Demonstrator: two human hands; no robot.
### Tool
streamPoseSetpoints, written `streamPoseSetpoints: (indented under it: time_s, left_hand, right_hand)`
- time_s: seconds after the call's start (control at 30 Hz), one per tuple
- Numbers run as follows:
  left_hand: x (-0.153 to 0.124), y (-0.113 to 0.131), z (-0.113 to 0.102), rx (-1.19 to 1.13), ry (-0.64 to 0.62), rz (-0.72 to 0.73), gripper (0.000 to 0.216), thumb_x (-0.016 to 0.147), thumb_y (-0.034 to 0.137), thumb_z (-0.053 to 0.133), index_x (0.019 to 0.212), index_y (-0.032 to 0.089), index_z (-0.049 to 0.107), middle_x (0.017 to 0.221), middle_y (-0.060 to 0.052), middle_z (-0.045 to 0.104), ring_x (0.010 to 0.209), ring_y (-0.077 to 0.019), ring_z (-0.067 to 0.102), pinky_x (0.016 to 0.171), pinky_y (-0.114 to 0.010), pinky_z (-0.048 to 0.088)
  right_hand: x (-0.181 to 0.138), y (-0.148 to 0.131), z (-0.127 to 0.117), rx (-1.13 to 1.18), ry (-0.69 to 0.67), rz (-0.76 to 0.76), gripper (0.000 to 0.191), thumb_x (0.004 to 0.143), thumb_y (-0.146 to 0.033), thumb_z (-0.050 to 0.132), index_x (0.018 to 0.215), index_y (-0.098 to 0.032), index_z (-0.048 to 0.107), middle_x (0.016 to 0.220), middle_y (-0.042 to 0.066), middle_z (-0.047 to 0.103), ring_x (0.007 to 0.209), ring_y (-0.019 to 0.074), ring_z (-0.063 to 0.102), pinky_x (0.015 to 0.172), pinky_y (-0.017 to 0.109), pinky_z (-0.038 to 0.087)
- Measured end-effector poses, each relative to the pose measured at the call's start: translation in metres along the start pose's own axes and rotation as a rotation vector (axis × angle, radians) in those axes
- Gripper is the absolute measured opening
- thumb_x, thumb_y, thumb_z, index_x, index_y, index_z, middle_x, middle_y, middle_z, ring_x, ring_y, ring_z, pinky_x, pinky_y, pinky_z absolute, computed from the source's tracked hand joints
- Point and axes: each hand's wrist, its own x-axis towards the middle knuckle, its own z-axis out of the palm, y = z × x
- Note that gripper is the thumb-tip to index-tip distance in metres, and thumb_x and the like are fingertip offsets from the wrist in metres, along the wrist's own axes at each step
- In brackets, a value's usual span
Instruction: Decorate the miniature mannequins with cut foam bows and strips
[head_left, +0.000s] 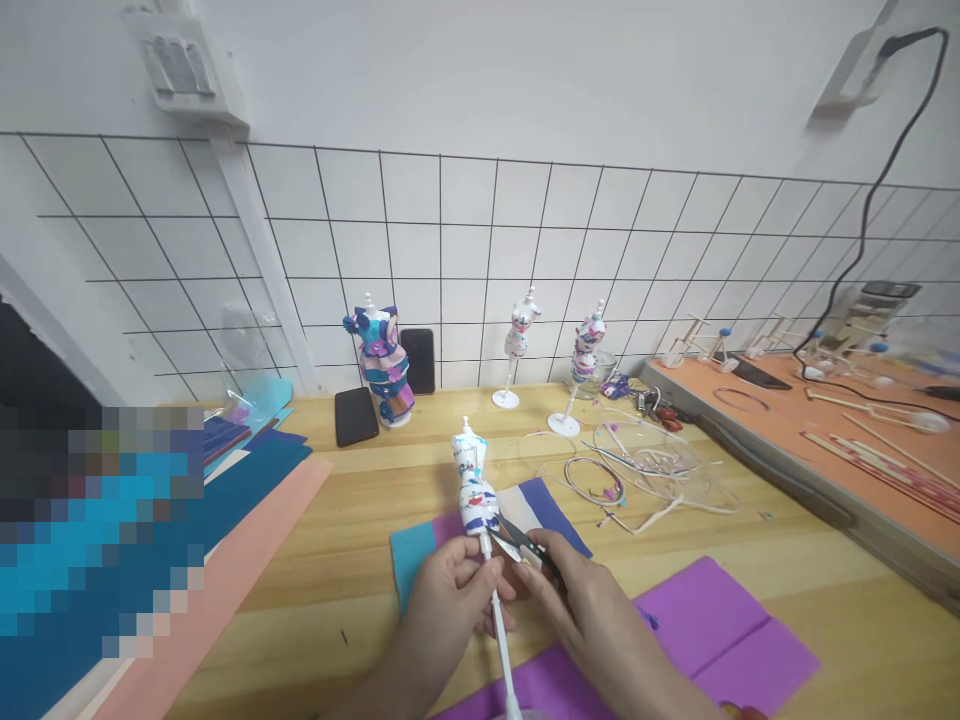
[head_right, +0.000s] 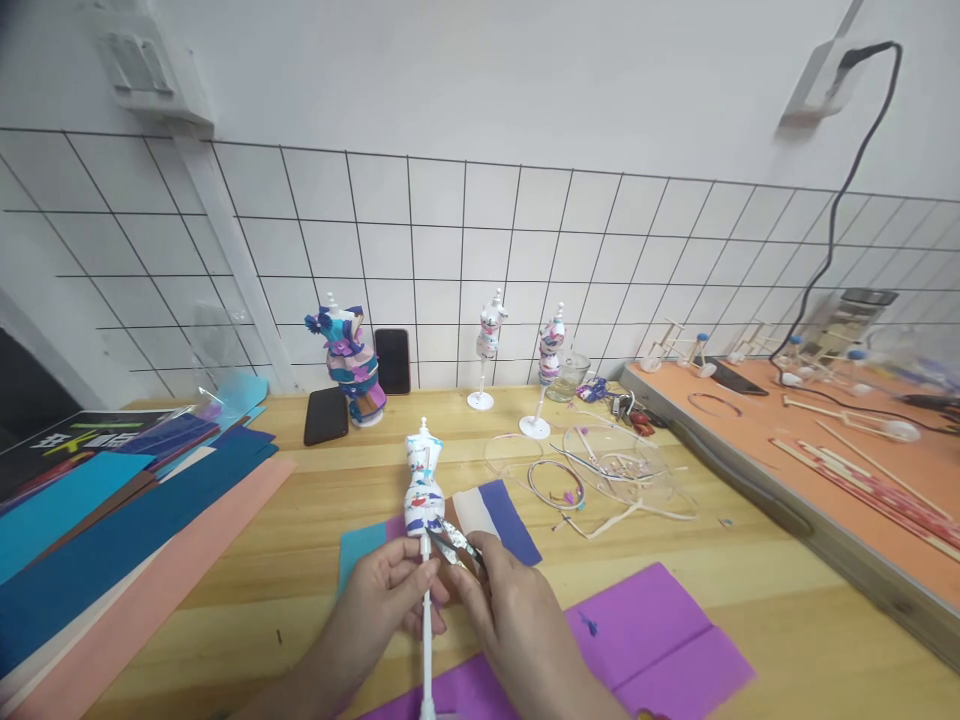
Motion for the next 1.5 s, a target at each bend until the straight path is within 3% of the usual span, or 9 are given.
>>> streamPoseSetpoints:
  time_s: [0.63, 1.0, 1.23, 1.5]
  left_hand:
    - [-0.001, 0.001, 0.006, -0.06, 0.034, -0.035, 0.035, 0.064, 0.046, 0.064, 0.075, 0.015, 0.05, 0.057, 0.003, 0.059, 0.044, -0.0103, 0.057, 0.045, -0.021, 0.041]
    - [0.001, 0.0, 0.01, -0.076, 0.078, -0.029, 0.035, 0.062, 0.044, 0.067, 0.073, 0.016, 0.051, 0.055, 0.001, 0.06, 0.042, -0.0113, 0.057, 0.044, -0.022, 0.042]
    - [0.001, 0.001, 0.01, -0.044, 0.093, -0.044, 0.027, 0.066, 0.037, 0.064, 0.075, 0.016, 0.051, 0.055, 0.002, 0.06, 0.044, -0.0116, 0.058, 0.045, -0.022, 0.044]
    - [-0.002, -0.007, 0.016, -0.055, 0.064, -0.045, 0.03, 0.064, 0.041, 0.065, 0.071, 0.017, 0.048, 0.053, 0.004, 0.056, 0.04, -0.011, 0.055, 0.041, -0.022, 0.043]
  right_hand:
    - [0.001, -0.001, 0.014, -0.041, 0.041, 0.098, 0.029, 0.091, -0.041, 0.033, 0.105, -0.02, 0.049, 0.08, 0.006, 0.069, 0.071, 0.0226, 0.065, 0.06, 0.028, 0.044]
    - [0.005, -0.006, 0.017, 0.163, 0.021, 0.108, 0.023, 0.092, -0.035, 0.035, 0.101, -0.02, 0.048, 0.079, 0.003, 0.068, 0.07, 0.0175, 0.064, 0.061, 0.024, 0.043]
    - [0.005, -0.009, 0.018, -0.139, 0.001, 0.057, 0.027, 0.092, -0.032, 0.031, 0.102, -0.017, 0.051, 0.071, 0.006, 0.068, 0.062, 0.0216, 0.064, 0.052, 0.026, 0.039]
    - [0.009, -0.006, 0.015, 0.199, 0.015, 0.017, 0.022, 0.092, -0.032, 0.033, 0.093, -0.019, 0.051, 0.071, 0.001, 0.065, 0.063, 0.015, 0.06, 0.057, 0.023, 0.042]
